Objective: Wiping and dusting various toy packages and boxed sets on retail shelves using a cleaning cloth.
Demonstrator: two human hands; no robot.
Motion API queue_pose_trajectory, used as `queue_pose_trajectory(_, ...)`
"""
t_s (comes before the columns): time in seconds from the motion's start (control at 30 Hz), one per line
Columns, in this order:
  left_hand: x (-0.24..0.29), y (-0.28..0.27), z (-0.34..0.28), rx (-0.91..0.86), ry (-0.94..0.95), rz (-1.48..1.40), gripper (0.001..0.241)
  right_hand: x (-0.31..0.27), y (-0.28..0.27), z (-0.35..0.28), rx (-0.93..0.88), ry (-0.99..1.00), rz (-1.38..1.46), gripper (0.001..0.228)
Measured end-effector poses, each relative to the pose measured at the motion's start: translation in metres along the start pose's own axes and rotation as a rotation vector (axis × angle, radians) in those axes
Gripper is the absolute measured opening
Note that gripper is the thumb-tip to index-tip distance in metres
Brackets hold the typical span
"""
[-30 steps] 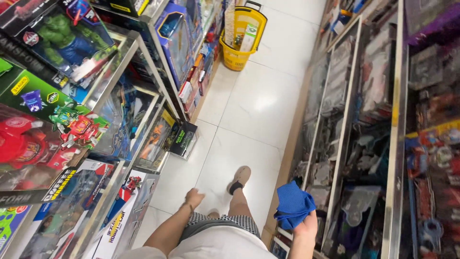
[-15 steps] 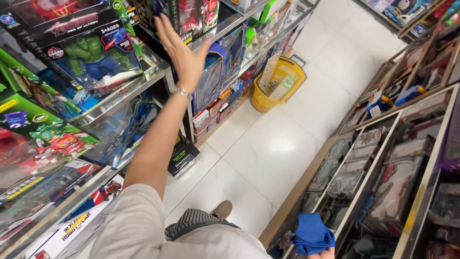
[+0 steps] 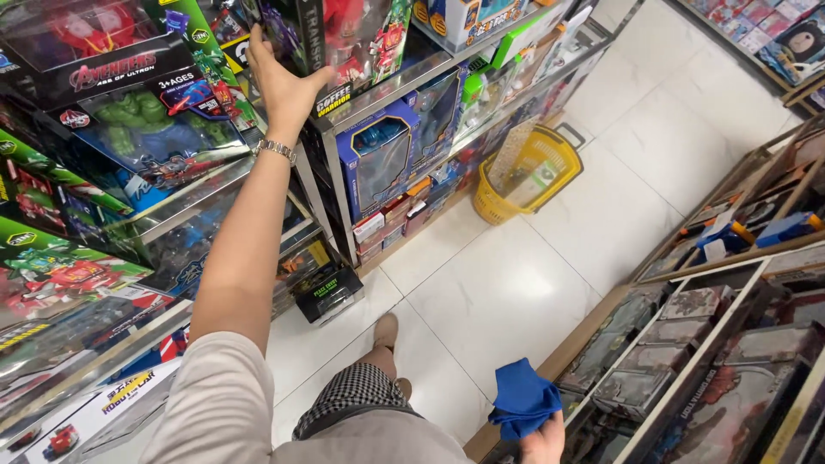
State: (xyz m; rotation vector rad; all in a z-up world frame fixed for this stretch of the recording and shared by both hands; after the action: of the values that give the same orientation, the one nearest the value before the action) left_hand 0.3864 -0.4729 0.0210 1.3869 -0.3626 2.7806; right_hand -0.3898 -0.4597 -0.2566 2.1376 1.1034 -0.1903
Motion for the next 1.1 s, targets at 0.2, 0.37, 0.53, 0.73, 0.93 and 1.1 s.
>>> queue_pose_trajectory(0.2,0.044,-0.013,-0.006,-0.080,0.094,0.125,0.115,0.012,0.078,0.021,-0.001,0.074,0.016,0.043)
queue_pose_trajectory(0.37,0.082,-0.020,-0.025,-0.072,0.300,0.007,0.103,-0.020,0.187,0.019,-0.102,0.024,-0.078,0.047)
queue_pose_trajectory(0.53,0.144,-0.039,-0.063,-0.160,0.282,-0.072,0.102,-0.072,0.386,-0.064,-0.462,-0.397,-0.219,0.050)
queue_pose_trajectory(0.73,0.181,-0.022,-0.102,-0.290,0.433,-0.135,0.095,-0.057,0.518,-0.159,-0.914,-1.162,-0.584,0.063)
queue_pose_trajectory(0.93,0.182,-0.002,-0.124,-0.373,0.418,-0.169,0.092,-0.055,0.590,-0.167,-1.208,-1.727,-1.440,0.052)
queue_pose_trajectory(1.1,0.184,0.012,-0.132,-0.428,0.296,-0.254,0.087,-0.062,0.589,-0.082,-0.861,-1.567,-1.366,0.046)
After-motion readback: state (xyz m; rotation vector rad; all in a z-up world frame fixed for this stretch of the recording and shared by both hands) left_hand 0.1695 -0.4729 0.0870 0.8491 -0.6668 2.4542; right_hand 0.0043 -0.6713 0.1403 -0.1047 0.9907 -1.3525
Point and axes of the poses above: each hand's wrist, its own z-axis towards the middle knuckle, its own y-axis out of the palm, x = y × z, the point moved 1 cm from there along z, towards the middle knuckle, and after that the axes turned 1 degree about z, right-handed, at the moved point
